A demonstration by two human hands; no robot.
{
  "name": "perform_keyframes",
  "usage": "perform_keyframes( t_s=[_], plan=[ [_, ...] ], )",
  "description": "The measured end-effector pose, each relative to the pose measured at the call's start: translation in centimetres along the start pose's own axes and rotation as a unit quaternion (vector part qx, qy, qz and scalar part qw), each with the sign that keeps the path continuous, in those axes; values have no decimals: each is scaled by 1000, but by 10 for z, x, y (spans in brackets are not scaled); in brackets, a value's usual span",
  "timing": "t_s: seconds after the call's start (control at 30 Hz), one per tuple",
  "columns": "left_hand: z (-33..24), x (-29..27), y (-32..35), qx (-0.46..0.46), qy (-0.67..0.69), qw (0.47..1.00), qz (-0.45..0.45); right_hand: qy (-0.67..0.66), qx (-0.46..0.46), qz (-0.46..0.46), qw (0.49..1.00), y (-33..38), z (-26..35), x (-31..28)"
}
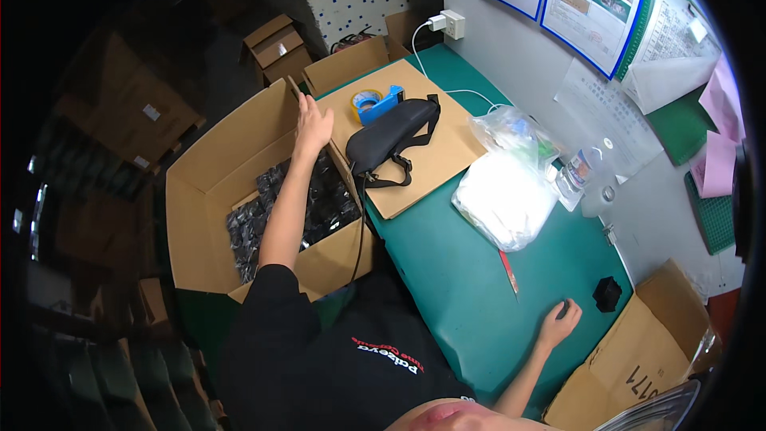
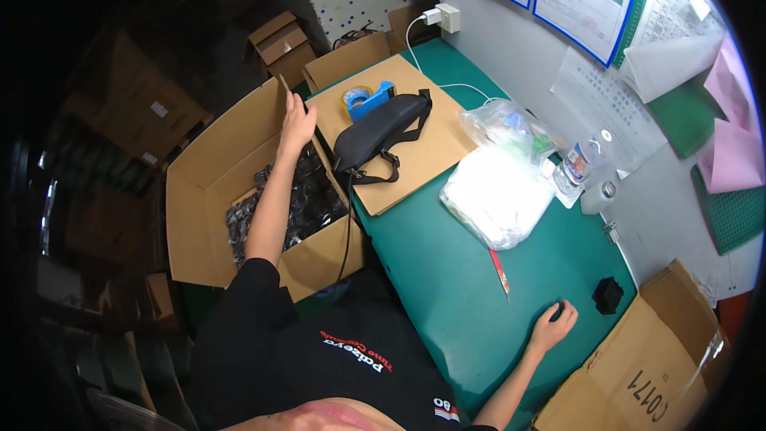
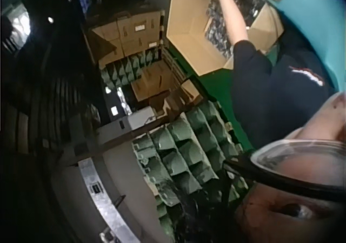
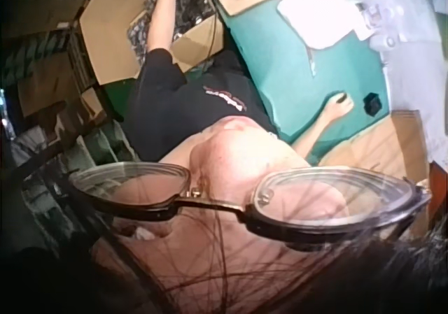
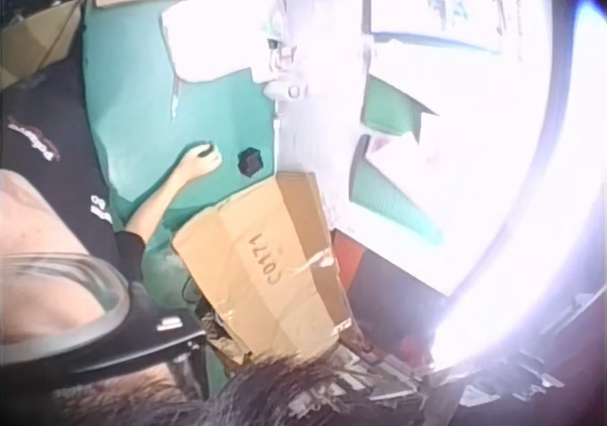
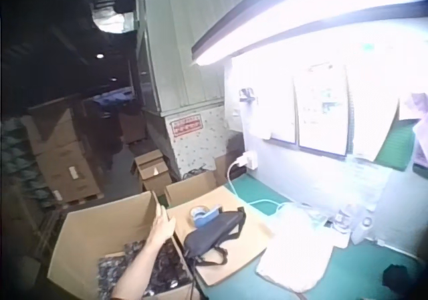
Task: The person unpacks small black plastic components from clear bags and places them into a cardboard box. They then use a small metal tool to scrape or clean the interior of the components, repeating this process for several units on a green workbench.
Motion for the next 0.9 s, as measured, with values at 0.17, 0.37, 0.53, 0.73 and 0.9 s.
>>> perform_keyframes(
  t_s=[0.17, 0.37, 0.53, 0.73, 0.9],
  plan=[
    [1, -9, 1, -11, -58, 998, 14, 21, -32, 1, 999, 1, 11, 0],
    [-4, -7, -15, 105, -195, 975, -18, 50, -35, -45, 997, 3, 9, 2],
    [-50, -6, 20, 451, -305, 834, -90, 118, -56, -99, 987, -9, 20, -7],
    [10, 27, -5, 452, -264, 852, 3, 136, -32, -133, 981, -1, 7, -16],
    [-11, 22, 2, 532, -235, 809, -82, 131, -15, -151, 980, 7, 13, -30]
  ],
)
Point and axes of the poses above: each hand's wrist, its own y-axis away from the middle knuckle, its own x-axis out of the palm, z = x × y, the point moved 9 cm from there along -y, towards the middle knuckle, and after that the axes turned 5 degrees about -z, right-handed, at the moved point
